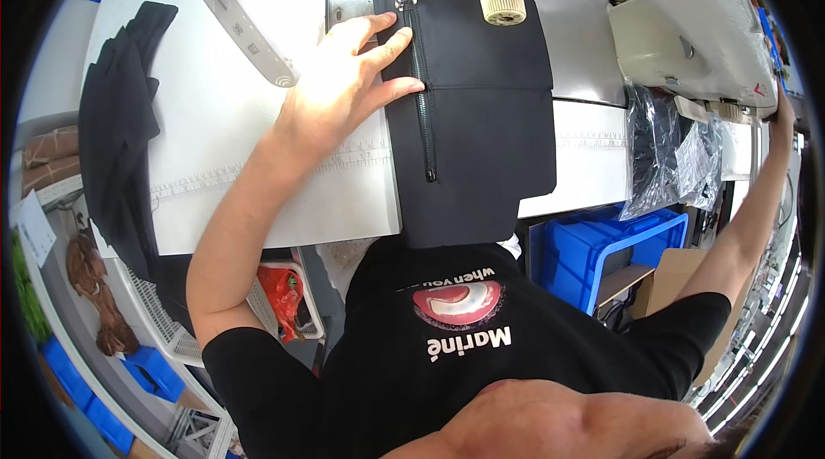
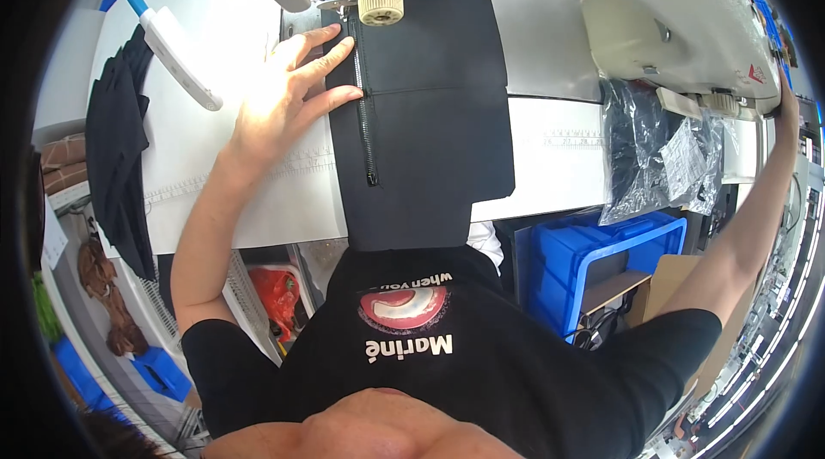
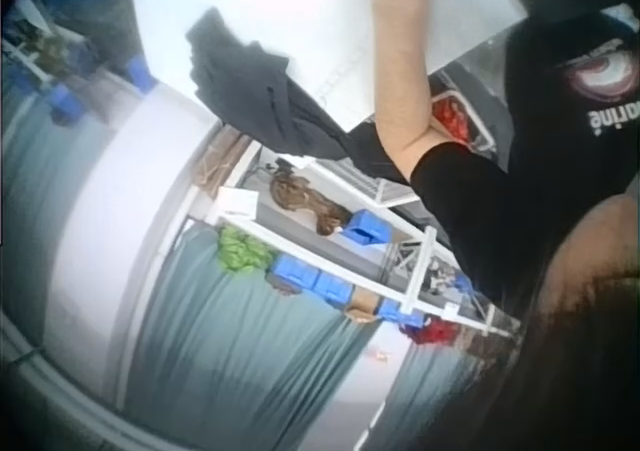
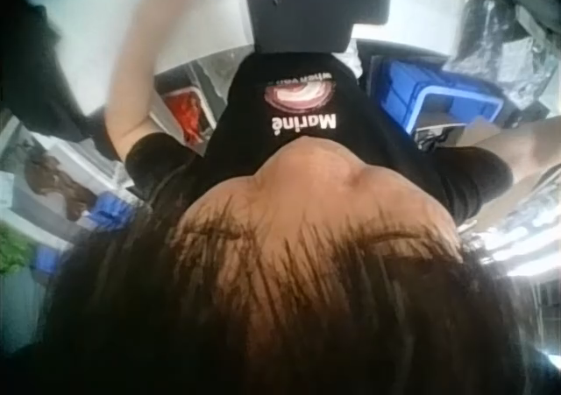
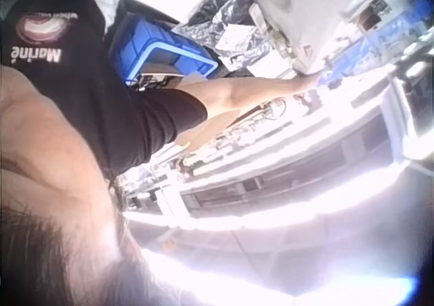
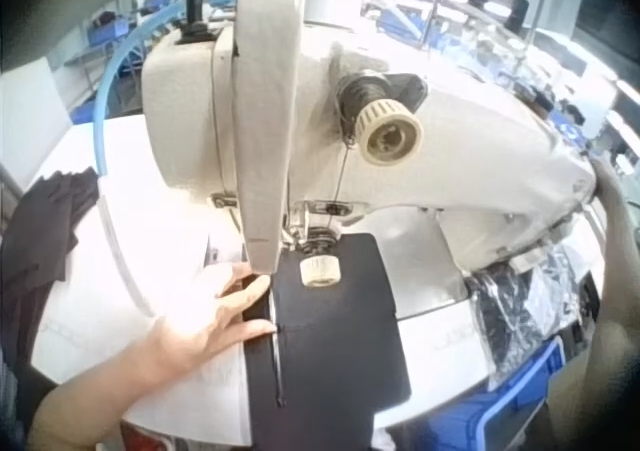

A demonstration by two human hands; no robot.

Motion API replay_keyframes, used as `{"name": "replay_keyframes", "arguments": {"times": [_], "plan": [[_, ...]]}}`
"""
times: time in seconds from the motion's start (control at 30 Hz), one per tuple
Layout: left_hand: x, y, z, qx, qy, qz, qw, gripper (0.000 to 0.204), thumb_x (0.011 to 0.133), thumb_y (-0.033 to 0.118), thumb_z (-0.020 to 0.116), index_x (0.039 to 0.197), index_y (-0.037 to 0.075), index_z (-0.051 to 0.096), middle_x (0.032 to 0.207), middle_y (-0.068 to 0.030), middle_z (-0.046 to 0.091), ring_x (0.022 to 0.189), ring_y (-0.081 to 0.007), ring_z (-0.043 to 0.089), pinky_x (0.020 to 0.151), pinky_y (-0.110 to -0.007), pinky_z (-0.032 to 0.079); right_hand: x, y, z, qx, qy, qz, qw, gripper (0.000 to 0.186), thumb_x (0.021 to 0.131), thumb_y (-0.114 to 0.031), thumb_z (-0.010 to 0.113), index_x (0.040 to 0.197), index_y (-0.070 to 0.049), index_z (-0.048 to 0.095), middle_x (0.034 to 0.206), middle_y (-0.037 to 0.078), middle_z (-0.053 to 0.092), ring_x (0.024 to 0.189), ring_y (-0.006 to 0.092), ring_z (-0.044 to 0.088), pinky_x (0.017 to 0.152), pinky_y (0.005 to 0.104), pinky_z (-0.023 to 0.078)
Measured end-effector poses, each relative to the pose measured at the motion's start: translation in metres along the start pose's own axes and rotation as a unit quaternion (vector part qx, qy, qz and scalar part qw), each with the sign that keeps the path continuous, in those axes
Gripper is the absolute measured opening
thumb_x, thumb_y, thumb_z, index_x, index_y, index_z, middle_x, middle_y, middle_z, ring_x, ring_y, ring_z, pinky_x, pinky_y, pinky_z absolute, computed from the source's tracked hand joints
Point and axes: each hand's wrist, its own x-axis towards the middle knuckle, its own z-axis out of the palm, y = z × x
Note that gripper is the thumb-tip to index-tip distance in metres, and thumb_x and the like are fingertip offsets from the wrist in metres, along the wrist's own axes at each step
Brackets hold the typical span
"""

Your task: The recorder is sewing a zipper onto a black fabric panel using an industrial sewing machine.

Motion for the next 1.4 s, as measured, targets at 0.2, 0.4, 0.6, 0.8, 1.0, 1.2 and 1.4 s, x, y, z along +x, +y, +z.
{"name": "replay_keyframes", "arguments": {"times": [0.2,0.4,0.6,0.8,1.0,1.2,1.4], "plan": [[0.001,0.002,-0.002,-0.012,-0.011,-0.048,0.999,0.054,0.073,0.031,0.079,0.121,0.012,0.065,0.125,-0.0071,0.061,0.082,-0.0187,0.060,0.081,-0.033,0.049,-0.079,0.096,0.019,0.351,0.008,-0.010,0.936,0.055,0.103,-0.039,0.034,0.133,0.005,0.047,0.132,0.020,0.053,0.123,0.0351,0.050,0.104,0.0512,0.042],[0.002,0.001,-0.005,0.003,-0.027,-0.043,0.999,0.055,0.073,0.033,0.078,0.123,0.013,0.065,0.126,-0.0045,0.062,0.073,-0.0139,0.056,0.084,-0.029,0.045,-0.007,0.057,-0.017,0.236,-0.095,0.140,0.957,0.054,0.100,-0.042,0.043,0.127,0.004,0.054,0.123,0.020,0.060,0.119,0.0345,0.053,0.103,0.0487,0.042],[0.002,-0.001,-0.005,0.012,-0.015,0.007,1.000,0.055,0.070,0.023,0.082,0.117,0.006,0.061,0.117,-0.0140,0.063,0.100,-0.0277,0.063,0.081,-0.034,0.054,-0.055,0.099,0.005,0.321,0.027,0.035,0.946,0.060,0.097,-0.046,0.046,0.136,0.000,0.043,0.135,0.019,0.050,0.126,0.0352,0.046,0.104,0.0542,0.038],[0.002,0.000,-0.006,-0.005,-0.024,-0.003,1.000,0.055,0.070,0.024,0.082,0.118,0.006,0.061,0.117,-0.0139,0.063,0.096,-0.0280,0.064,0.081,-0.034,0.054,-0.054,0.041,0.002,0.188,-0.008,0.149,0.971,0.063,0.100,-0.049,0.038,0.132,0.005,0.048,0.135,0.021,0.052,0.125,0.0347,0.049,0.108,0.0486,0.038],[0.003,0.001,-0.006,0.018,-0.032,-0.002,0.999,0.053,0.070,0.026,0.082,0.116,0.005,0.063,0.116,-0.0137,0.064,0.095,-0.0278,0.063,0.079,-0.034,0.054,-0.038,0.064,0.001,0.352,-0.019,0.127,0.927,0.044,0.100,-0.024,0.045,0.136,0.004,0.044,0.143,0.021,0.043,0.134,0.0378,0.039,0.112,0.0563,0.030],[0.003,-0.001,-0.006,0.011,-0.024,-0.005,1.000,0.054,0.070,0.025,0.082,0.116,0.006,0.063,0.116,-0.0146,0.064,0.097,-0.0283,0.063,0.080,-0.034,0.054,-0.077,0.114,0.021,0.532,-0.037,0.013,0.846,0.054,0.090,-0.020,0.052,0.137,0.004,0.042,0.148,0.023,0.036,0.138,0.0421,0.031,0.113,0.0648,0.020],[0.001,-0.003,-0.002,-0.006,-0.034,-0.047,0.998,0.054,0.075,0.033,0.078,0.122,0.011,0.066,0.126,-0.0064,0.061,0.066,-0.0112,0.054,0.080,-0.028,0.044,-0.063,0.030,0.002,0.284,-0.043,0.160,0.945,0.047,0.100,-0.031,0.042,0.130,0.004,0.048,0.137,0.022,0.048,0.130,0.0386,0.043,0.109,0.0532,0.035]]}}
